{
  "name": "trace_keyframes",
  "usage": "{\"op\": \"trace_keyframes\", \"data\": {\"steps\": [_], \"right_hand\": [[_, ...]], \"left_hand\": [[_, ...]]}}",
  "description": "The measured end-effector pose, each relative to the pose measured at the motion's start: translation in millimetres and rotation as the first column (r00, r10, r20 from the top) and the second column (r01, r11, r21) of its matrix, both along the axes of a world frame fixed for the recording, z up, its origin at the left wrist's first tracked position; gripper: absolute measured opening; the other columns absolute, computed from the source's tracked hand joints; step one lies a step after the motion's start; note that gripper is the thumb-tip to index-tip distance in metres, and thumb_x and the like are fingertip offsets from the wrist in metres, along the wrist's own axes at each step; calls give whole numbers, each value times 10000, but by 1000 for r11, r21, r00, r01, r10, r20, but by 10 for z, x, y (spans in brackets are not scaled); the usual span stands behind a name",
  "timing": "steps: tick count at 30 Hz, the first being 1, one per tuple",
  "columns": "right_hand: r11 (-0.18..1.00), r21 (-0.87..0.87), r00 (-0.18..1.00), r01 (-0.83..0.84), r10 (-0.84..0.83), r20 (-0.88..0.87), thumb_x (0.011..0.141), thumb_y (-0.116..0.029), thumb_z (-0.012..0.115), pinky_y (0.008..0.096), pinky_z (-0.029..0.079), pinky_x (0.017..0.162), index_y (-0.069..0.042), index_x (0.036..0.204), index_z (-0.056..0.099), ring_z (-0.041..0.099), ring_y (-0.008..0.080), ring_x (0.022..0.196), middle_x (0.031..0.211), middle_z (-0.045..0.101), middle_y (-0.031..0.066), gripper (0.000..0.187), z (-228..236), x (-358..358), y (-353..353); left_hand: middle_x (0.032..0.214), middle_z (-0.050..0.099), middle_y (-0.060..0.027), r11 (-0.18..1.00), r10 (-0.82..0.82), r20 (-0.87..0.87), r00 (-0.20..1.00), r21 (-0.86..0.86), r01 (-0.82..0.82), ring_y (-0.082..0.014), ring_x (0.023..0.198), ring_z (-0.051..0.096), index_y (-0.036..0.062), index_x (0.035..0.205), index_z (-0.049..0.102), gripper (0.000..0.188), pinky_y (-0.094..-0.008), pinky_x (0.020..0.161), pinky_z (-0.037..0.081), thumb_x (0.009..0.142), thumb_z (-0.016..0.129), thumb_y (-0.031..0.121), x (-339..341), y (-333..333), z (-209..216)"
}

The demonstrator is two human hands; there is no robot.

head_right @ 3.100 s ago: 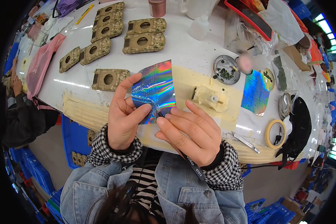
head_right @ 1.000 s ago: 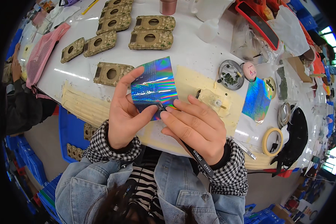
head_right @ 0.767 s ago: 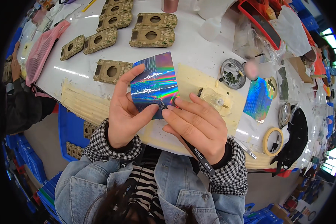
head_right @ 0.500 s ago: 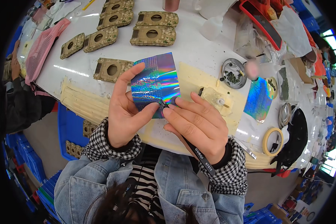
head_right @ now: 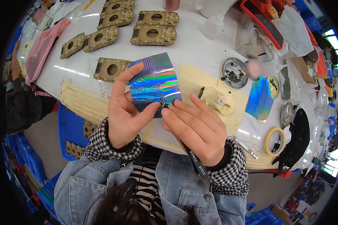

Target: Marking and preparing small iridescent film sheets for assembly at a factory workbench.

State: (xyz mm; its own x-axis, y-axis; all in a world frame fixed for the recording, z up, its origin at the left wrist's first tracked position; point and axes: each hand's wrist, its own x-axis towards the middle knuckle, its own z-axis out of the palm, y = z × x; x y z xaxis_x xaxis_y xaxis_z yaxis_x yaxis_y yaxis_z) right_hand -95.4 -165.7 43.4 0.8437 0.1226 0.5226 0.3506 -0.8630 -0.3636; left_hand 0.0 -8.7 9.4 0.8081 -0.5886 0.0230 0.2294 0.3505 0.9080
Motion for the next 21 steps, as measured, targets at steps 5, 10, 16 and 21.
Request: {"op": "trace_keyframes", "data": {"steps": [5, 10, 16, 21], "right_hand": [[999, -42, 999, -33, 34, 10, 744, -112, 771, 442, 523, 904, -39, 1079, 682, 679, 249, 965, 966, 699, 110, 353, -30, 1, 21], [998, -68, 1000, -15, 17, 17, 747, -113, 770, 434, 523, 906, -33, 1093, 674, 677, 252, 967, 966, 696, 116, 368, -10, -16, 24], [999, -39, 999, -30, 30, 25, 747, -107, 771, 430, 528, 899, -24, 1088, 671, 681, 255, 957, 967, 694, 121, 364, -31, -10, 18], [999, -43, 999, -29, 30, 16, 748, -107, 771, 429, 530, 896, -21, 1081, 672, 683, 257, 948, 972, 694, 122, 357, -16, -10, 23]], "left_hand": [[1152, 624, -160, 999, -23, -82, 996, -24, 21, -181, 1056, 621, 19, 1402, 249, 715, -281, 891, 502, 806, 623, -108, 26, 33, -24], [1147, 629, -166, 997, -40, -114, 993, -63, 33, -188, 1056, 624, 5, 1400, 243, 710, -286, 893, 506, 812, 622, -111, 39, -7, -22], [1142, 635, -166, 999, -33, -109, 993, -39, 29, -183, 1058, 623, 12, 1404, 245, 712, -280, 890, 508, 813, 623, -110, 25, 13, -9], [1145, 636, -162, 999, -28, -80, 996, -40, 25, -178, 1056, 623, 14, 1402, 251, 708, -273, 873, 513, 812, 623, -110, 27, 12, -23]]}}
